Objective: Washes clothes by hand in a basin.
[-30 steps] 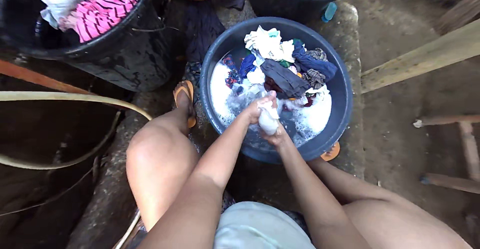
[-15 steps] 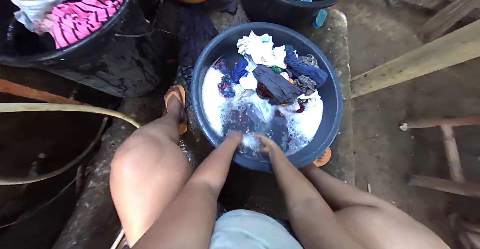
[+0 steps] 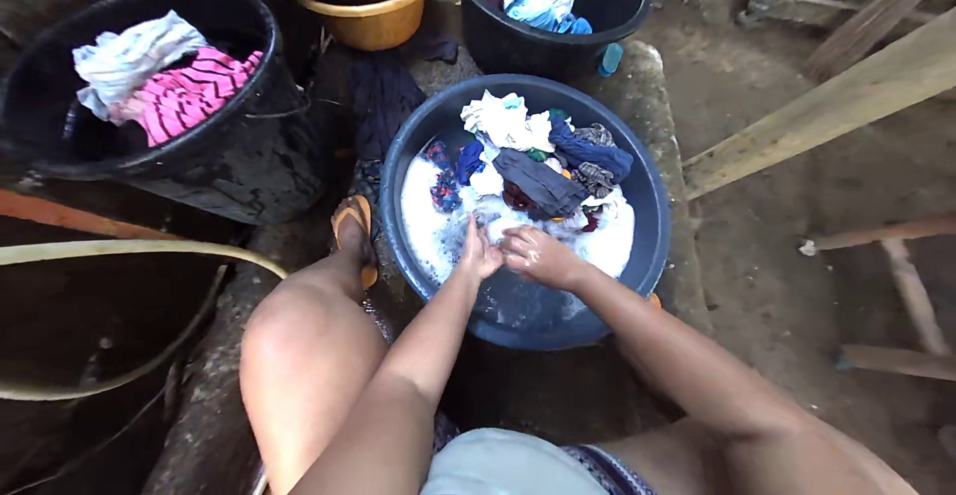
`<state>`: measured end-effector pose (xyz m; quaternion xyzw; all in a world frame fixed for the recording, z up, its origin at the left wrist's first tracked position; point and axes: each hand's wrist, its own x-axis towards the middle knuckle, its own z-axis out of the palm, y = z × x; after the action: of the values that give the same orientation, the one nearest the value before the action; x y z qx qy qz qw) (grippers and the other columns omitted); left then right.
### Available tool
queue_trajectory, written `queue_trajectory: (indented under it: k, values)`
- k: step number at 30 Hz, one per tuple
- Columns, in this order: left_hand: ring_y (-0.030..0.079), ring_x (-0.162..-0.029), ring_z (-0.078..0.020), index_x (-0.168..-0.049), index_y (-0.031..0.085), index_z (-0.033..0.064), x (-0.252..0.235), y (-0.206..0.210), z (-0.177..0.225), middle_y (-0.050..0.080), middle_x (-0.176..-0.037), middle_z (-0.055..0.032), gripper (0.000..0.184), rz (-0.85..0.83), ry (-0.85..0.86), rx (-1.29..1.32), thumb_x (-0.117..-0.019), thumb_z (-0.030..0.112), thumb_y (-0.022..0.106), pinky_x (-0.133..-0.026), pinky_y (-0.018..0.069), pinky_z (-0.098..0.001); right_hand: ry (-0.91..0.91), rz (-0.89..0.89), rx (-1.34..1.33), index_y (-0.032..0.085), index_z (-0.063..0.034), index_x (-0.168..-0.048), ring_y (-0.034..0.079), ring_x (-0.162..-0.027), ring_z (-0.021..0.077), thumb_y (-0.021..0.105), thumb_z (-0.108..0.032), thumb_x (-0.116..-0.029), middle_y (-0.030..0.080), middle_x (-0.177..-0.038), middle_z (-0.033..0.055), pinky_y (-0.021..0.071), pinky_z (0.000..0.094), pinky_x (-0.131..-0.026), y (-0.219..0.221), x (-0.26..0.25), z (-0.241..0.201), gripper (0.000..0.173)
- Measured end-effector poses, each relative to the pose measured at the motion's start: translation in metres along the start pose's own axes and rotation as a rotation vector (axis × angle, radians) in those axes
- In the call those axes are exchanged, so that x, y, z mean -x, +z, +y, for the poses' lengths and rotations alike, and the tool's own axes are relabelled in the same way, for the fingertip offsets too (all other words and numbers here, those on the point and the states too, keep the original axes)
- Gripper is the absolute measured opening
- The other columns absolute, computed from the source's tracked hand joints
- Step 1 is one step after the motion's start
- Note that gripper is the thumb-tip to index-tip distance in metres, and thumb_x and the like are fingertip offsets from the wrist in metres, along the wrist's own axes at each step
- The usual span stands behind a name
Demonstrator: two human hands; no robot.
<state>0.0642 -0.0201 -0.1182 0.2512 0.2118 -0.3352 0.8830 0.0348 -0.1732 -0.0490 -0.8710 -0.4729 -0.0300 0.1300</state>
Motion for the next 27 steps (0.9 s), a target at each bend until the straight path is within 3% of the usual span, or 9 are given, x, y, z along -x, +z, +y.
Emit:
queue_trajectory:
  k: [2,6,9,12,15,19,20,24,27]
  values:
    - [0.069,-0.082,-0.0189,-0.123,0.056,0.0126,0.007,0.027,0.002,0.07,-0.095,-0.0076,0.068,0.033,0.106,0.111,-0.1024,0.07,0.025,-0.071,0.059,-0.0355,-0.026,0.144,0.028,0.07,-0.0007,-0.1,0.069,-0.113,0.0403,0.067,-0.016,-0.0941,0.073,-0.112,0.0191,0.0564,0.0549,-0.095,-0.016,0.002,-0.009,0.017]
    - [0.065,-0.073,-0.012,-0.109,0.058,0.0176,0.042,0.089,0.009,0.064,-0.085,-0.0007,0.026,0.037,0.187,0.019,-0.1074,0.04,0.045,-0.063,0.0564,-0.0297,0.549,0.687,-0.452,0.064,0.0104,-0.101,0.067,-0.098,0.0272,0.077,-0.024,-0.0814,0.068,-0.103,0.021,0.0558,0.043,-0.087,-0.029,0.007,-0.022,0.041]
    - [0.063,-0.091,-0.0189,-0.131,0.051,0.0124,0.065,0.125,0.01,0.062,-0.107,-0.0082,0.03,0.044,0.321,-0.178,-0.1051,0.027,0.056,-0.08,0.0559,-0.0395,0.868,1.067,-0.994,0.054,-0.007,-0.107,0.063,-0.083,0.008,0.066,-0.02,-0.0891,0.062,-0.092,-0.0016,0.0575,0.0323,-0.076,-0.043,-0.004,-0.02,0.026]
    - [0.063,-0.088,-0.0153,-0.105,0.055,-0.0013,0.068,0.145,0.006,0.063,-0.098,-0.0099,0.016,-0.02,0.751,-0.692,-0.0964,0.007,0.066,-0.08,0.0551,-0.034,1.017,1.173,-1.555,0.05,-0.0117,-0.115,0.064,-0.085,0.0159,0.045,-0.017,-0.1027,0.062,-0.095,0.0036,0.0571,0.0383,-0.077,-0.061,-0.008,-0.015,0.014]
    - [0.07,-0.109,-0.0308,-0.104,0.073,-0.0079,0.079,0.149,-0.005,0.073,-0.113,-0.0215,0.027,-0.313,1.218,-1.407,-0.0856,0.01,0.08,-0.099,0.0549,-0.0463,1.109,0.998,-1.774,0.057,-0.0097,-0.109,0.063,-0.076,0.0078,0.031,-0.022,-0.1118,0.064,-0.086,0.0004,0.0559,0.0265,-0.071,-0.082,-0.001,-0.03,0.029]
    - [0.073,-0.078,-0.0267,-0.08,0.073,0.0064,0.079,0.12,-0.025,0.073,-0.081,-0.011,0.028,-0.862,1.657,-1.79,-0.0932,0.031,0.072,-0.071,0.0604,-0.0429,0.767,0.304,-1.268,0.058,0.0011,-0.116,0.064,-0.091,0.0055,0.034,-0.009,-0.1081,0.067,-0.102,0.0065,0.0531,0.021,-0.086,-0.075,0.012,-0.02,0.028]
    - [0.071,-0.074,-0.0275,-0.079,0.071,0.0071,0.08,0.108,-0.025,0.071,-0.077,-0.0108,0.03,-0.994,1.649,-1.85,-0.0971,0.031,0.067,-0.067,0.0589,-0.0426,0.714,0.142,-1.163,0.061,0.0116,-0.124,0.065,-0.103,0.0161,0.042,-0.004,-0.1071,0.069,-0.115,0.0188,0.0508,0.0308,-0.097,-0.071,0.009,-0.013,0.03]
    - [0.073,-0.077,-0.033,-0.089,0.074,0.0045,0.086,0.068,-0.03,0.072,-0.082,-0.0151,0.013,-1.406,1.32,-2.16,-0.0947,0.006,0.062,-0.069,0.0603,-0.0476,0.806,-0.401,-0.698,0.064,0.009,-0.127,0.06,-0.121,0.0453,0.056,-0.012,-0.1028,0.063,-0.126,0.0323,0.0434,0.0628,-0.103,-0.039,-0.017,-0.024,0.033]
    - [0.075,-0.079,-0.0321,-0.09,0.074,0.0022,0.08,0.065,-0.038,0.073,-0.083,-0.0155,0.012,-1.475,1.188,-2.28,-0.092,0.0,0.063,-0.067,0.0609,-0.0464,0.861,-0.531,-0.612,0.061,0.0056,-0.132,0.055,-0.128,0.0489,0.056,-0.015,-0.1038,0.06,-0.132,0.0327,0.0412,0.0674,-0.105,-0.03,-0.024,-0.027,0.036]
